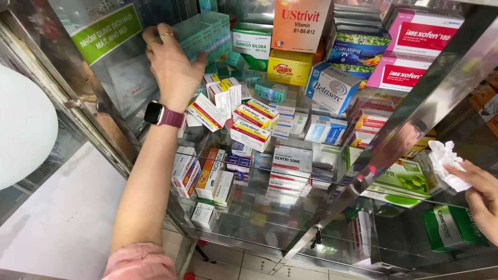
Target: The person wipes medicine boxes with a tissue and rearranges them on the glass shelves of a display cabinet. They pick up individual boxes, wipe their surfaces, and place them back in stacks on the shelves.
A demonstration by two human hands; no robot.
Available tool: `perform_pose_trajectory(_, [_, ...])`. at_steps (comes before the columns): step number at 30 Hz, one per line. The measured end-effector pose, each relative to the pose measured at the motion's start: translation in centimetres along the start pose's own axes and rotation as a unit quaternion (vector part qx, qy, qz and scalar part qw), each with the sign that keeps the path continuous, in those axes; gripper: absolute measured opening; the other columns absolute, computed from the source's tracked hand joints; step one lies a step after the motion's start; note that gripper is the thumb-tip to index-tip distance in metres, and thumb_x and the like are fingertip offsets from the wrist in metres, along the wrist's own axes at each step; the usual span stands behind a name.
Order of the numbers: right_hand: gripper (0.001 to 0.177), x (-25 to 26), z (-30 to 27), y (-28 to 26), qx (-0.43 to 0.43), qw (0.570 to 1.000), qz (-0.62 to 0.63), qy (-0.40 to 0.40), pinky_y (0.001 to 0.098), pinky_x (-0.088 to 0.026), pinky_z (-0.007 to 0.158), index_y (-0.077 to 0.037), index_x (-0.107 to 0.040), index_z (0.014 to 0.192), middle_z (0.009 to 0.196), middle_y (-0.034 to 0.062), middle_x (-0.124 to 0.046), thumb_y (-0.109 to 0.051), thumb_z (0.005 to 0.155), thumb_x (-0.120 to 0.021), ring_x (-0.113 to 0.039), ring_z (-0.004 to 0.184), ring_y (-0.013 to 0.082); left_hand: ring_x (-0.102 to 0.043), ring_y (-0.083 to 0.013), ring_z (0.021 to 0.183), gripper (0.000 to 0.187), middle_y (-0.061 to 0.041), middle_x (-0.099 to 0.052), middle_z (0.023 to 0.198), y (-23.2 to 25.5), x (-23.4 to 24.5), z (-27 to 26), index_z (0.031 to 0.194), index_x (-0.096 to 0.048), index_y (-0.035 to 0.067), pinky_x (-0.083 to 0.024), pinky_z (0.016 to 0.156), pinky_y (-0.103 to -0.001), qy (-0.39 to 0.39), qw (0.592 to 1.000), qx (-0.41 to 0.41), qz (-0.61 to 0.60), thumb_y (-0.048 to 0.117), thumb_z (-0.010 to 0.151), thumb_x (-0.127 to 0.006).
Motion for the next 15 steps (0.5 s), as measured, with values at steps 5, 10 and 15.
perform_pose_trajectory(5, [0.059,-0.1,-0.1,0.3,-0.005,1.000,0.008,0.009,0.0429,-0.040,0.122,-0.005,-0.063,0.135,0.143,0.0199,-0.060,0.016,0.087,-0.036,-0.044,0.154,0.0334,-0.055,-0.0425,0.120,0.078,-0.022,-0.054,0.129,-1.5,-0.9,0.9,0.136,-0.048,0.009,-0.051,0.100,-0.052,0.045,0.998,-0.008,-0.043,0.018,0.075,-0.096])
perform_pose_trajectory(10, [0.058,-0.3,-0.4,0.3,-0.028,0.999,0.015,0.013,0.0415,-0.045,0.116,-0.005,-0.065,0.134,0.144,0.0220,-0.058,0.016,0.087,-0.037,-0.047,0.152,0.0335,-0.059,-0.0413,0.114,0.068,-0.017,-0.060,0.121,2.2,3.1,-0.8,0.127,-0.059,0.014,-0.051,0.094,-0.050,0.058,0.996,-0.066,-0.035,0.015,0.070,-0.096])
perform_pose_trajectory(15, [0.042,-1.2,-1.1,-0.7,-0.049,0.993,0.069,0.088,0.0384,-0.048,0.113,-0.002,-0.067,0.129,0.148,0.0252,-0.056,0.012,0.098,-0.042,-0.058,0.136,0.0304,-0.058,-0.0356,0.129,0.069,-0.016,-0.056,0.134,8.2,11.1,-7.2,0.137,-0.050,0.006,-0.048,0.112,-0.042,0.144,0.967,-0.176,-0.112,0.008,0.084,-0.094])
Point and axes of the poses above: each hand's wrist, its own z-axis towards the middle knuckle, its own x-axis out of the back of the hand, y = z × x, the point moved 3 cm from there along z, towards the middle knuckle
